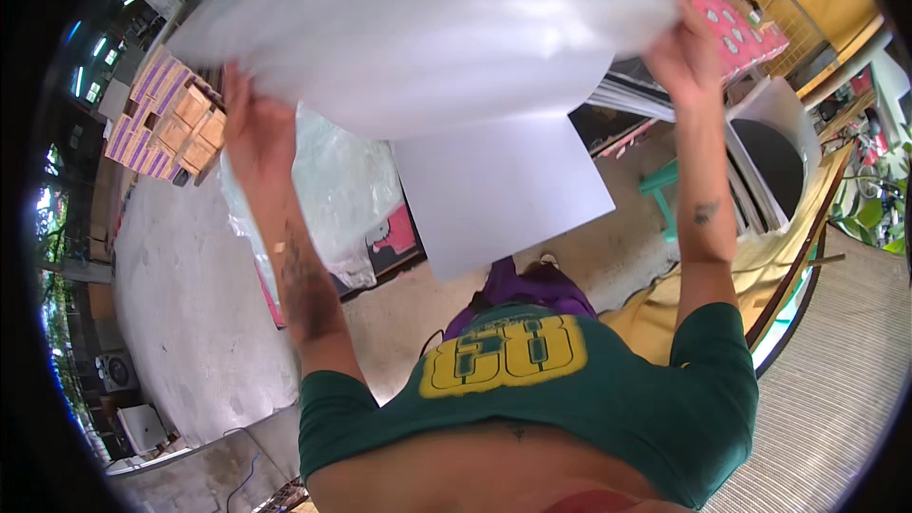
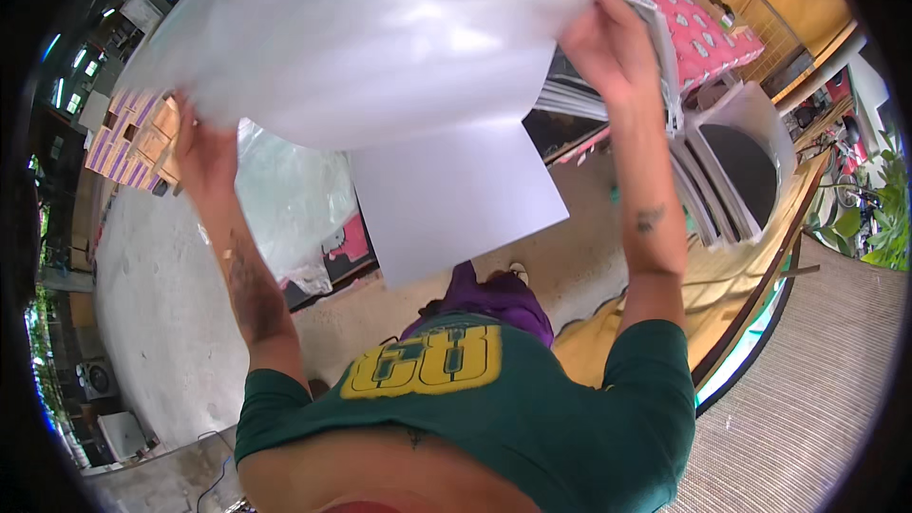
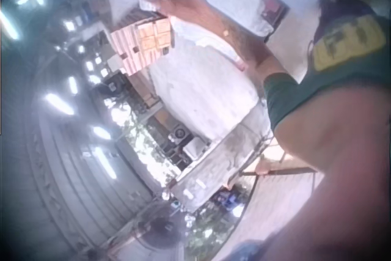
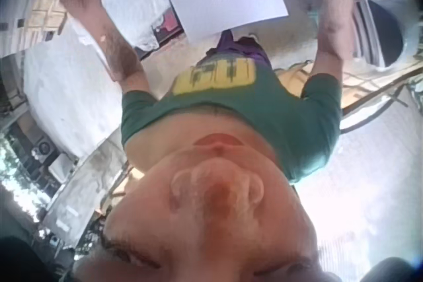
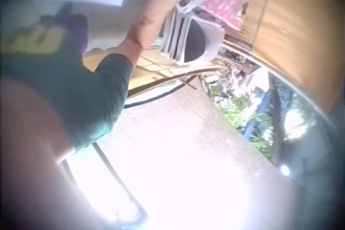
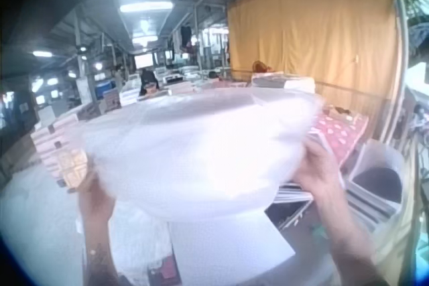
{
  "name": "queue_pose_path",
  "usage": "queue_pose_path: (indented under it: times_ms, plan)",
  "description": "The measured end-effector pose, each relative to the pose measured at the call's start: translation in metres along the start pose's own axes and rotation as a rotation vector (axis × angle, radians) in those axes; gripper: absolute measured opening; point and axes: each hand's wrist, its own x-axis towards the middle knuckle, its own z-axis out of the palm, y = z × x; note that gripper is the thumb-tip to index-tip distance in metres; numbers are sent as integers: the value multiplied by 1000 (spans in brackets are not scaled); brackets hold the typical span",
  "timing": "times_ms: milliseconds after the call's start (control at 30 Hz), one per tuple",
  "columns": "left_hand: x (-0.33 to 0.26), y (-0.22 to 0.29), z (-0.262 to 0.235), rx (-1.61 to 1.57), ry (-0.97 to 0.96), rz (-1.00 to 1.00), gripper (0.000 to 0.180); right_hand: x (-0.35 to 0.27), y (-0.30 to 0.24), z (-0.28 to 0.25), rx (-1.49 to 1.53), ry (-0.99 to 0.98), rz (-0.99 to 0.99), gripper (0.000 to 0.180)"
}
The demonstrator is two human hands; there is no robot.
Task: The person places white paper items into plastic bags and stacks the packaged items on a table.
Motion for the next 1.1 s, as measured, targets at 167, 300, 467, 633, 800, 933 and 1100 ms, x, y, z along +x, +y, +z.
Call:
queue_pose_path:
  times_ms: [167,300,467,633,800,933,1100]
  plan:
    - [56,-78,-119,42,212,-216,13,74,45,-77,-58,376,6,27]
    - [-12,-153,-223,157,497,-365,15,37,125,-211,9,563,138,18]
    - [-22,-194,-169,1127,490,-334,19,-38,156,-247,-1165,951,92,54]
    - [44,-259,-78,1035,119,-254,21,-38,57,-254,-1077,821,-175,37]
    - [100,-397,-44,945,-35,-403,23,-57,-82,-306,-1012,1092,-206,51]
    - [80,-461,-16,617,154,-653,20,-88,-129,-353,-924,1133,-122,36]
    - [42,-421,-48,653,344,-657,20,-83,-102,-375,-1121,1249,40,37]
